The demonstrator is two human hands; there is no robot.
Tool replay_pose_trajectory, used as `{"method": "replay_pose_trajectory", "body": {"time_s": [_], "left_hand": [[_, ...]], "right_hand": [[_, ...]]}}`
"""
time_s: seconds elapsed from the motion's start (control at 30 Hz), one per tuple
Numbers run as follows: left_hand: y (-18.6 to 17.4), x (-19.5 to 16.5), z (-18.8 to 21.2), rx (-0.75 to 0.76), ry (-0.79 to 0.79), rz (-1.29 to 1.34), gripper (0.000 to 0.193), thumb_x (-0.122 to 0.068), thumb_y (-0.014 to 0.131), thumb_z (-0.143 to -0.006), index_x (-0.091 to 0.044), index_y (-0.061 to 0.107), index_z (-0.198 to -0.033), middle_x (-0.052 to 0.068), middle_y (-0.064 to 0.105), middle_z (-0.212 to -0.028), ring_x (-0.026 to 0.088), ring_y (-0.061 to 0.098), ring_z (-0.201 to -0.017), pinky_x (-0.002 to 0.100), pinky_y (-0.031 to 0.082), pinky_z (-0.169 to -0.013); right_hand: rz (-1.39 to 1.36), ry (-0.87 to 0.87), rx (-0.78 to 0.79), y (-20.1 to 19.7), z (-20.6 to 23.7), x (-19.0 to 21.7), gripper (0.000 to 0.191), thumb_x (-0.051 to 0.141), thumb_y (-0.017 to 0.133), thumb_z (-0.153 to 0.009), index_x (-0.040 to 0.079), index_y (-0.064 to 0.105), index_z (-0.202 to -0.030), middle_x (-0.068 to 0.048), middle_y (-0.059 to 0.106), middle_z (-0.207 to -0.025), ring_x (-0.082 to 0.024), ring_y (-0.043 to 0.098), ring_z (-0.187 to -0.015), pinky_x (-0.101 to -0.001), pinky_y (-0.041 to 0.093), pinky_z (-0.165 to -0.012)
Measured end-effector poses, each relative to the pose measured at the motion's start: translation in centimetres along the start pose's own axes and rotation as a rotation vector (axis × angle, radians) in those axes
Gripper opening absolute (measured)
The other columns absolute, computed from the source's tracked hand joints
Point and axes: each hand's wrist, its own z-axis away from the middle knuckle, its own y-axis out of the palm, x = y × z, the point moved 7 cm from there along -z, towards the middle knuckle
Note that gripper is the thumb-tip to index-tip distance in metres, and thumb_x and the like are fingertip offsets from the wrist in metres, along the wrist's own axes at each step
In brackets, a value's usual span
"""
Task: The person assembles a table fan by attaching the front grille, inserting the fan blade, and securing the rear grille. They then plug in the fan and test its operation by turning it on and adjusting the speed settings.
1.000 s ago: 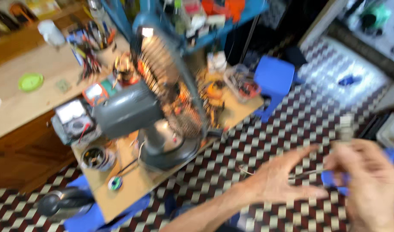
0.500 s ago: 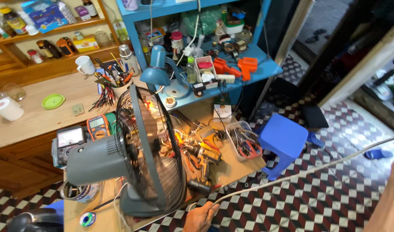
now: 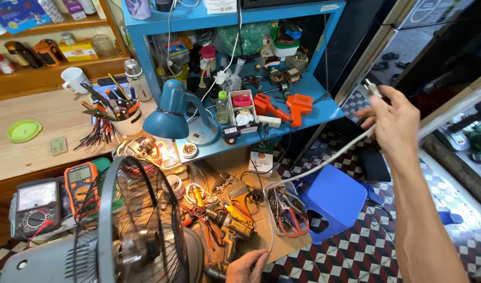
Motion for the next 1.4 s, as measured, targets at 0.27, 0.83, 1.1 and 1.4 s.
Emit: {"method": "replay_pose_trajectory", "body": {"time_s": [0.27, 0.83, 1.1, 1.4], "left_hand": [[0.4, 7.1, -4.3, -0.237, -0.240, -0.002, 0.018, -0.016, 0.080, -0.084, -0.015, 0.088, -0.101, 0.006, 0.083, -0.069, 0.010, 0.073, -0.063, 0.025, 0.058, -0.064], [6.0, -1.0, -8.6, -0.356, -0.365, -0.277, 0.016, -0.026, 0.086, -0.079, -0.012, 0.088, -0.070, 0.005, 0.061, -0.054, 0.013, 0.061, -0.049, 0.027, 0.047, -0.050], [6.6, 1.3, -10.4, -0.076, -0.787, -0.585, 0.035, -0.046, 0.076, -0.085, -0.015, 0.078, -0.101, 0.008, 0.070, -0.085, 0.027, 0.071, -0.085, 0.039, 0.055, -0.077], [6.5, -9.4, -30.8, -0.446, 0.247, -0.429, 0.024, -0.007, 0.065, -0.094, -0.005, 0.068, -0.118, 0.015, 0.070, -0.115, 0.033, 0.068, -0.105, 0.041, 0.056, -0.087]], "right_hand": [[-0.378, 0.050, -0.045, 3.8, -13.9, -10.5, 0.024, 0.008, 0.062, -0.100, 0.000, 0.070, -0.121, -0.008, 0.072, -0.087, -0.012, 0.069, -0.068, -0.0249, 0.055, -0.061], [0.211, -0.597, -0.041, 1.7, -28.6, -22.2, 0.020, 0.007, 0.056, -0.118, -0.001, 0.062, -0.134, -0.015, 0.074, -0.112, -0.022, 0.076, -0.100, -0.0328, 0.061, -0.088], [0.034, -0.076, 0.511, 14.8, -11.9, -25.5, 0.017, 0.014, 0.067, -0.099, 0.007, 0.079, -0.109, -0.007, 0.069, -0.086, -0.016, 0.064, -0.073, -0.0308, 0.052, -0.066], [0.165, 0.002, 0.402, 18.0, -6.5, -26.7, 0.025, 0.020, 0.063, -0.102, 0.004, 0.072, -0.120, -0.010, 0.069, -0.091, -0.017, 0.063, -0.072, -0.0314, 0.050, -0.064]]}}
